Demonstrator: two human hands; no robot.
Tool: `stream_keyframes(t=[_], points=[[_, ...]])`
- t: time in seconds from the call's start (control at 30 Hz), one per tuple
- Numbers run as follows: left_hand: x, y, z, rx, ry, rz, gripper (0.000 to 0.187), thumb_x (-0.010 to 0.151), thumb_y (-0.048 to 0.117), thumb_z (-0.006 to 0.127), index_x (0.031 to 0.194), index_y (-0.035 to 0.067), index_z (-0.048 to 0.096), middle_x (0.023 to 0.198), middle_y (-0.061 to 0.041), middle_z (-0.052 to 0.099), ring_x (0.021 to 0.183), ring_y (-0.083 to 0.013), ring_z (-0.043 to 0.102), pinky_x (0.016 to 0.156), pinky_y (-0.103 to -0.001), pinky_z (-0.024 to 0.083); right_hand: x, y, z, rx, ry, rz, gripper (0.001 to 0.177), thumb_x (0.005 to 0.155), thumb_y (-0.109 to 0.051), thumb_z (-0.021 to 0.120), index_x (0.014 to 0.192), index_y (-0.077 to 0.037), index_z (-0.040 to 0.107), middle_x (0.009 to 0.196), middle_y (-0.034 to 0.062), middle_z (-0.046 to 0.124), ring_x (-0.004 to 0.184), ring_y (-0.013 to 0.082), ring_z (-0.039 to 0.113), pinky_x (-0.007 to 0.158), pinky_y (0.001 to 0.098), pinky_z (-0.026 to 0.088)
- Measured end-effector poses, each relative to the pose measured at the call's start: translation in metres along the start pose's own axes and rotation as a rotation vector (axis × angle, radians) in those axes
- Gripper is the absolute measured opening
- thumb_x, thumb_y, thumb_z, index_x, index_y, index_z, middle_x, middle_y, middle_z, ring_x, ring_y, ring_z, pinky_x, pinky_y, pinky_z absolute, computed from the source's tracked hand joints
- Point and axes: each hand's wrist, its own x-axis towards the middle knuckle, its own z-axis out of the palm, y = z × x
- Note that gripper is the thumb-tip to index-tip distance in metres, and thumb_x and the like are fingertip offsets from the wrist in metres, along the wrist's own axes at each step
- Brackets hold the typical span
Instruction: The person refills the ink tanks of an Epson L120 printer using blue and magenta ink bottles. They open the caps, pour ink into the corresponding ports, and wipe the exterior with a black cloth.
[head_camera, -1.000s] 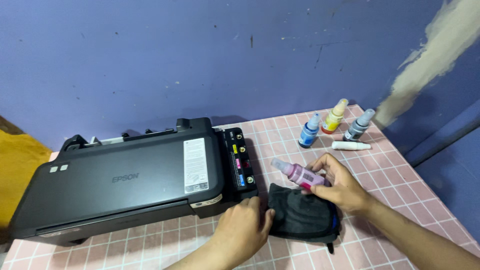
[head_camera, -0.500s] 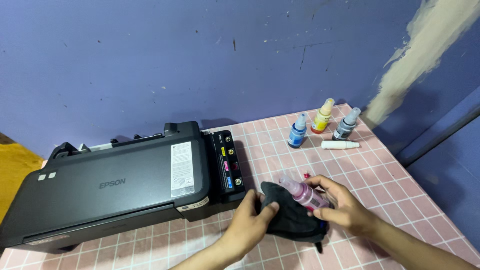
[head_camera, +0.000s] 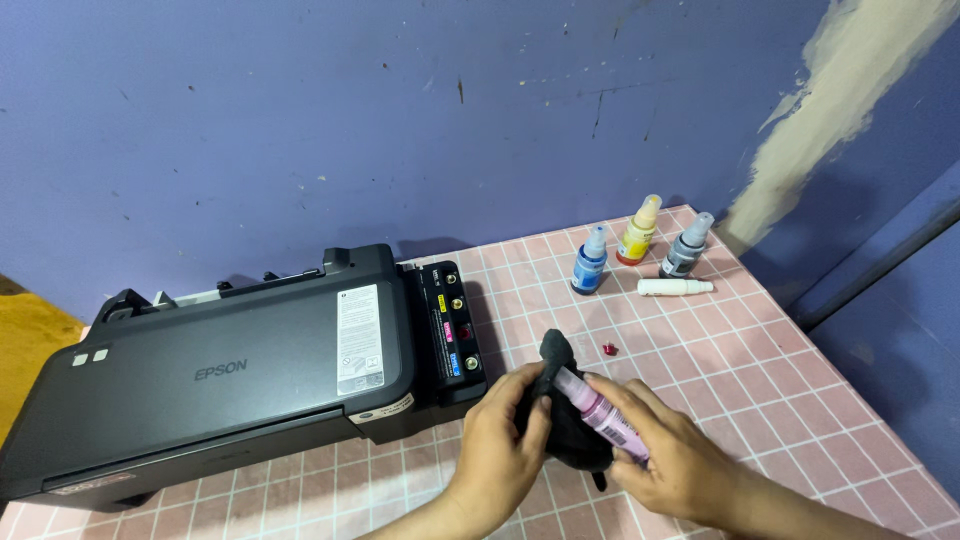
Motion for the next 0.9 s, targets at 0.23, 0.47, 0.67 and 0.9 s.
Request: stream_keyframes(t=[0.23, 0.47, 0.67, 0.9], points=[[-0.005, 0.000, 0.004, 0.056, -0.098, -0.015, 0.029, 0.092, 0.006, 0.066, 0.121, 0.001, 0.068, 0.104, -0.016, 0.076, 0.096, -0.0220, 0.075, 0.083, -0.032, 0.058, 0.012, -0.014, -0.003, -0.170, 0.022, 0.324, 0.087, 0.078, -0.014, 0.067, 0.158, -0.021, 0.034, 0.128, 0.0128, 0.059, 0.086, 0.0309, 0.071, 0.075, 0.0407, 0.059], [0.016, -0.007, -0.010, -0.231, -0.053, -0.215, 0.024, 0.099, 0.009, 0.058, 0.121, 0.002, 0.064, 0.103, -0.007, 0.076, 0.092, -0.0076, 0.070, 0.080, -0.024, 0.058, 0.008, 0.027, -0.011, 0.380, 0.076, 0.275, 0.072, 0.080, 0.001, 0.063, 0.147, -0.016, 0.041, 0.124, 0.0106, 0.058, 0.100, 0.0165, 0.064, 0.083, 0.0322, 0.056], [0.015, 0.002, -0.008, -0.284, -0.061, -0.236, 0.027, 0.098, 0.008, 0.058, 0.125, 0.003, 0.061, 0.103, -0.010, 0.075, 0.092, -0.0120, 0.070, 0.080, -0.027, 0.059, 0.003, 0.054, -0.003, 0.451, -0.044, 0.193, 0.071, 0.075, 0.008, 0.059, 0.141, -0.012, 0.040, 0.127, 0.0109, 0.057, 0.114, 0.0158, 0.061, 0.096, 0.0305, 0.050], [0.007, 0.008, -0.011, 0.130, -0.081, 0.249, 0.038, 0.087, -0.004, 0.061, 0.125, -0.002, 0.059, 0.113, -0.022, 0.066, 0.104, -0.0403, 0.068, 0.089, -0.041, 0.056, -0.001, 0.027, 0.009, 0.322, -0.085, 0.357, 0.072, 0.078, 0.001, 0.058, 0.146, -0.018, 0.043, 0.112, 0.0059, 0.064, 0.084, 0.0138, 0.061, 0.068, 0.0302, 0.055]])
